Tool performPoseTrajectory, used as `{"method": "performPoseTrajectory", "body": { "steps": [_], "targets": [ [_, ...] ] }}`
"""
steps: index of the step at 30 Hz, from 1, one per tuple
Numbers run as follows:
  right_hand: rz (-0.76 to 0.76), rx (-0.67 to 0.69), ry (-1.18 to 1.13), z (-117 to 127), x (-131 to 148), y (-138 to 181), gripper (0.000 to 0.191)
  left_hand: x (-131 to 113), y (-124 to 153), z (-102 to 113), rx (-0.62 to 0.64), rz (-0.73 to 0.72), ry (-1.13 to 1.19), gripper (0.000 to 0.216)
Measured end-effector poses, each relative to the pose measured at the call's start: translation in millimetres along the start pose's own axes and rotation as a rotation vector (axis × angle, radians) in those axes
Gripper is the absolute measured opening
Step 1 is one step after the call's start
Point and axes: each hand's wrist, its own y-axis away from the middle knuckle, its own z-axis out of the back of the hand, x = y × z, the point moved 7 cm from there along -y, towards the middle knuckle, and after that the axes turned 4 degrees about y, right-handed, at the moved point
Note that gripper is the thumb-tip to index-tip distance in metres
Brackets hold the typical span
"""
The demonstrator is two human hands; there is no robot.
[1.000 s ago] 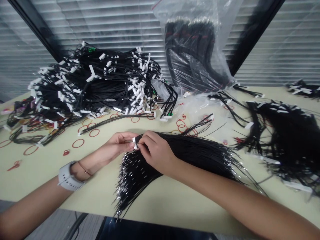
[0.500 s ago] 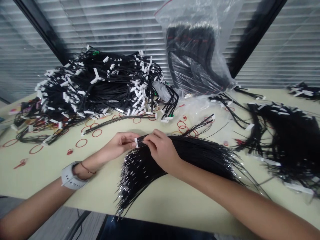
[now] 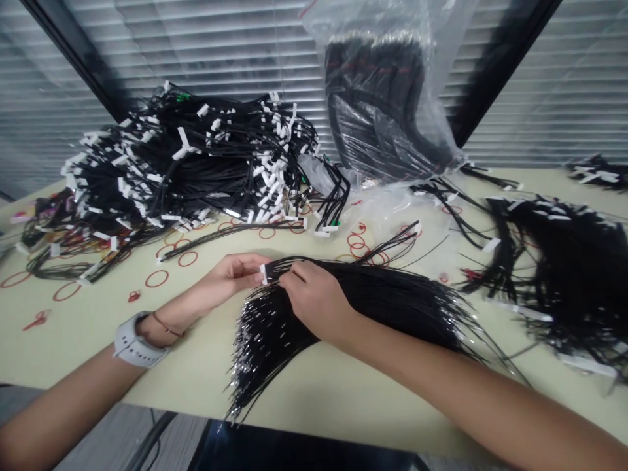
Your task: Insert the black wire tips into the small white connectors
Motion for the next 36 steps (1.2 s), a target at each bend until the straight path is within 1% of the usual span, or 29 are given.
{"method": "performPoseTrajectory", "body": {
  "steps": [7, 13, 18, 20, 25, 30, 34, 36],
  "targets": [
    [0.065, -0.039, 0.097, 1, 5, 2, 0.020, -4, 0, -1, 0.018, -0.034, 0.000, 0.023],
    [0.157, -0.057, 0.290, 3, 13, 5, 0.021, -8, 1, -3, 0.041, -0.070, -0.028, 0.018],
    [0.241, -0.081, 0.389, 8, 23, 5, 0.019, -7, 2, -3, 0.046, -0.079, -0.055, 0.018],
    [0.265, -0.083, 0.396, 9, 26, 4, 0.019, -8, 2, -4, 0.039, -0.079, -0.074, 0.018],
    [0.231, -0.099, 0.332, 6, 23, 4, 0.019, -11, 5, -7, 0.062, -0.072, -0.055, 0.020],
    [0.269, -0.112, 0.281, 2, 22, 6, 0.019, -8, 6, -6, 0.046, -0.062, -0.038, 0.022],
    [0.278, -0.075, 0.286, 7, 24, 1, 0.020, -8, 3, -4, 0.045, -0.055, -0.042, 0.022],
    [0.293, -0.020, 0.270, 12, 29, -3, 0.020, -9, 1, -2, 0.038, -0.059, -0.040, 0.021]
  ]
}}
